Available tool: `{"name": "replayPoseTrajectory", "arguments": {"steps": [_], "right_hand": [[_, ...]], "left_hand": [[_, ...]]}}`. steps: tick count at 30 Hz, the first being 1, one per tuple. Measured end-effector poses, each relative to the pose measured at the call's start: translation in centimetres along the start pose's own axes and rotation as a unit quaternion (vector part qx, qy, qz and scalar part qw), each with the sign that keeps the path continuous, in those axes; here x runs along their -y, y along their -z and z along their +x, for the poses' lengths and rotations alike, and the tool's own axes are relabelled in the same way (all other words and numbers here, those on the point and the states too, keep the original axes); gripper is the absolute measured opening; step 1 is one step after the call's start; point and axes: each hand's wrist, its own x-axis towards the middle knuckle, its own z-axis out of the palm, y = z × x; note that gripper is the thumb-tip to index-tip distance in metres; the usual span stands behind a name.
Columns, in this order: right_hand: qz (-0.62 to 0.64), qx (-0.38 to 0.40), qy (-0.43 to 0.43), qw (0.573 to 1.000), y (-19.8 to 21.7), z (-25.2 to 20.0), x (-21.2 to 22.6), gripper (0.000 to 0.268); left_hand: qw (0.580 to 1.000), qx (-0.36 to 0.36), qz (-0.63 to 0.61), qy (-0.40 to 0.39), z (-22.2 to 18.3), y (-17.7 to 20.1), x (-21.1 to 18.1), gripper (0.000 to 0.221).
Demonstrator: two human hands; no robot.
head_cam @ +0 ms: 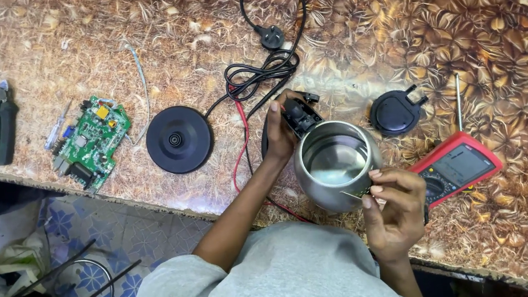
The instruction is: Disassembling an electric kettle using a screwdriver to inspect internal components.
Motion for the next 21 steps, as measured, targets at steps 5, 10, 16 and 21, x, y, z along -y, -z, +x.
{"name": "replayPoseTrajectory", "arguments": {"steps": [5, 10, 16, 21], "right_hand": [[-0.023, 0.046, 0.048, 0.998, -0.7, -0.1, -0.1, 0.018], [-0.034, 0.056, 0.071, 0.995, -1.0, 0.1, 0.3, 0.011], [-0.040, 0.040, 0.073, 0.996, -1.2, -0.3, 0.0, 0.011], [-0.034, 0.017, 0.092, 0.995, -1.6, -1.0, -1.0, 0.011]], "left_hand": [[1.000, -0.025, 0.009, 0.000, 0.6, -0.2, 0.0, 0.061], [0.996, -0.079, -0.021, 0.029, 0.4, 0.1, 1.1, 0.064], [0.998, -0.057, -0.003, 0.006, 0.9, -0.2, 0.6, 0.063], [0.998, -0.055, 0.027, 0.000, 1.2, -0.7, -0.2, 0.066]]}}
